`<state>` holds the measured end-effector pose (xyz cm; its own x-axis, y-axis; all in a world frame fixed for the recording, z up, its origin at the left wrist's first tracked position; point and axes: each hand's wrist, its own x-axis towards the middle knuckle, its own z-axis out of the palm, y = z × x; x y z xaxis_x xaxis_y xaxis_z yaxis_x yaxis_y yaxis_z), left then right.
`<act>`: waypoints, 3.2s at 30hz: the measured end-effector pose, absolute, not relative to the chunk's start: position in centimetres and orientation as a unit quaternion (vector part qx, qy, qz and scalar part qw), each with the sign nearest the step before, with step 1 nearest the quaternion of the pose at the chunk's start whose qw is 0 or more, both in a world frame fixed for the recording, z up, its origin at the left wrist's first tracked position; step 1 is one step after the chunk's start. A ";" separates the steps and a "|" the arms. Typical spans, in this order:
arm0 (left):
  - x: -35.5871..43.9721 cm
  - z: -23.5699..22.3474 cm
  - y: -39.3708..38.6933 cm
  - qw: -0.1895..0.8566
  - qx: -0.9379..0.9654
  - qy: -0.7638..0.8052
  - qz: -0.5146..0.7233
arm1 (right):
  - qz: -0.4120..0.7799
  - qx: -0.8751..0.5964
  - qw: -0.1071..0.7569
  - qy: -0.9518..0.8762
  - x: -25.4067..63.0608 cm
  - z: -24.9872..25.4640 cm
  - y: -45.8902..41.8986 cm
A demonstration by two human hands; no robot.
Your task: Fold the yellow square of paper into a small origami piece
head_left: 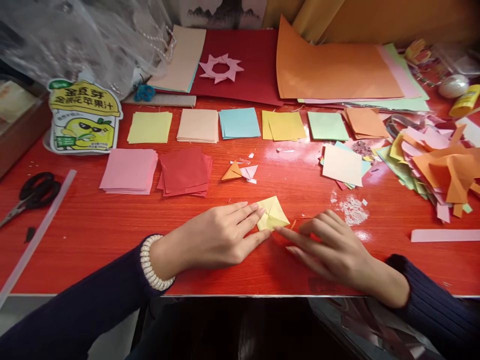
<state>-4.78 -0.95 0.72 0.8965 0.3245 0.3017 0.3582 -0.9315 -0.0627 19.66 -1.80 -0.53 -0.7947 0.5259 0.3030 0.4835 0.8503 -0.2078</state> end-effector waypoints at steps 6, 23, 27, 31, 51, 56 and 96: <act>-4.8 0.6 -1.0 0.058 -0.971 -0.182 -0.146 | 0.018 -0.271 0.165 -0.948 19.3 -0.1 -2.1; -5.1 0.0 -0.8 0.083 -0.969 -0.180 -0.145 | 0.013 -0.361 0.270 -0.892 20.4 0.0 -1.9; -4.9 0.1 -0.8 0.095 -0.969 -0.177 -0.145 | 0.058 -0.325 0.254 -0.909 19.7 0.0 -1.5; -4.8 0.4 -0.8 0.107 -0.969 -0.170 -0.141 | 0.093 -0.284 0.194 -0.935 19.5 -0.6 -1.3; -4.7 -0.2 -0.5 0.150 -0.966 -0.136 -0.161 | 0.083 -0.270 0.209 -0.936 19.2 -0.8 -0.3; -4.3 -0.3 -0.6 0.134 -0.961 -0.164 -0.180 | 0.044 -0.260 0.209 -0.942 19.0 -0.6 -0.3; -1.3 0.1 -0.4 -0.202 -0.806 -0.519 -0.201 | 0.120 -0.434 0.202 -0.870 17.0 -1.3 -0.4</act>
